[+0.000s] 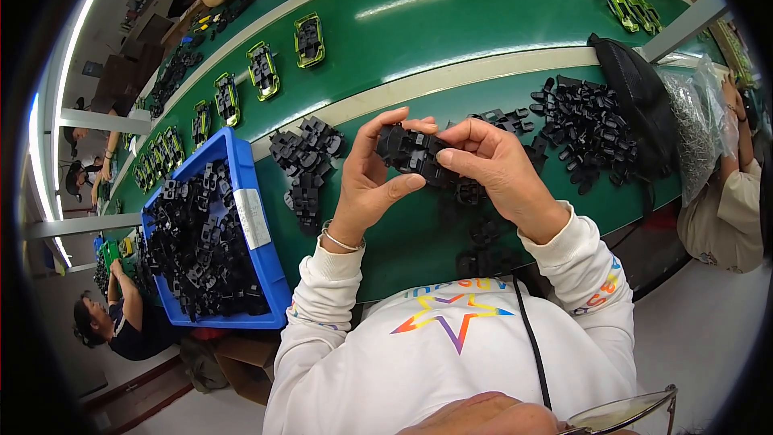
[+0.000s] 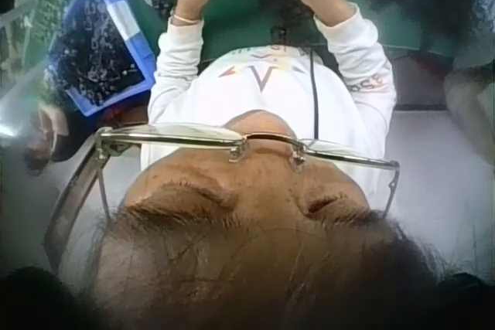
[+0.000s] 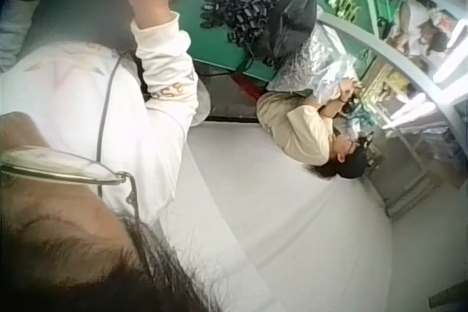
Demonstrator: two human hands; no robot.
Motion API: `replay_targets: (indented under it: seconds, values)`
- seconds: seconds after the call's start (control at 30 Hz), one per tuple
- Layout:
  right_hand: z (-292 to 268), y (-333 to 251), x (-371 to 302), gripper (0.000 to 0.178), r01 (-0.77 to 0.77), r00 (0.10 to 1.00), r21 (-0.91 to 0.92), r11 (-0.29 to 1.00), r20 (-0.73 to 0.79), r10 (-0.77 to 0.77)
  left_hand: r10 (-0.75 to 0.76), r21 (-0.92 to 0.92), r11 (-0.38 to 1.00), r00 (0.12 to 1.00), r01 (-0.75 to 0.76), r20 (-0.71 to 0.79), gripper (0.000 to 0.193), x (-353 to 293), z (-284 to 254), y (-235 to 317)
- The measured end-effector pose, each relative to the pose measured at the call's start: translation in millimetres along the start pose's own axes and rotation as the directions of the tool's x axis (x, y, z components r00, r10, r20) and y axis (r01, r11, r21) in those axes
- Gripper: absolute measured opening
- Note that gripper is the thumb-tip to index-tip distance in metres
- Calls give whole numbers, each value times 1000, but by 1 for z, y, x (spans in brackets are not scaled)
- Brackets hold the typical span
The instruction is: The person assembles toy cars by snapping black plastic components together, fitting the assembled components into toy car bodies, and placing the assembled cars on the table.
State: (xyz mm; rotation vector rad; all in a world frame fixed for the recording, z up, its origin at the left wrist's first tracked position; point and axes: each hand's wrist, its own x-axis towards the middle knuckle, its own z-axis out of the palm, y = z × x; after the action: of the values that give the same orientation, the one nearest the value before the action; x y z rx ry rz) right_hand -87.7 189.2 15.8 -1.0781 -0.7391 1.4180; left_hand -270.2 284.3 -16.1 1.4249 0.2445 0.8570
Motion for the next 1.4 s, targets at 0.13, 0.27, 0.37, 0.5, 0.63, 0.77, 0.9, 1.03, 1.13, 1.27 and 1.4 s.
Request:
replay_targets:
  seconds: [0.13,0.27,0.37,0.5,0.63,0.77,0.9,1.03,1.13,1.27,1.4]
  values:
    - [12,8,1,21,12,1000,36,999,-17,-12,-60,-40,997,998,60,-16,84,-11,-6,3]
    - [19,24,5,19,86,996,-17,996,-36,-87,-36,-134,991,996,25,-83,81,-16,10,7]
    - [23,26,2,22,138,990,-124,983,-7,-140,-188,-192,971,949,141,-255,76,-26,12,7]
    - [-8,7,-14,28,371,900,-645,669,70,-431,-325,-90,946,908,313,-262,70,-39,-11,4]
    - [-76,-12,-34,19,216,872,-767,605,-127,-473,-494,147,834,838,533,-232,73,-46,-42,-2]
    - [-104,-29,-54,25,38,912,-838,545,-194,-362,-231,821,509,960,259,-160,69,-42,-37,-14]
    - [-102,-29,-61,32,65,928,-951,302,-54,-369,-155,942,274,975,194,-156,64,-36,-24,-12]
    - [-128,-36,-55,29,-64,894,-976,209,-149,-423,-29,988,113,995,102,-99,63,-24,-1,4]
    - [-141,-40,-39,24,-79,860,-997,-24,-56,-507,-55,868,490,996,84,-66,51,-3,35,5]
    - [-140,-41,-17,24,-24,857,-961,-275,122,-502,13,904,386,981,-182,192,39,32,101,-9]
    - [-140,-27,-3,31,-65,917,-938,-341,78,-390,-128,938,268,957,-221,262,40,44,131,-36]
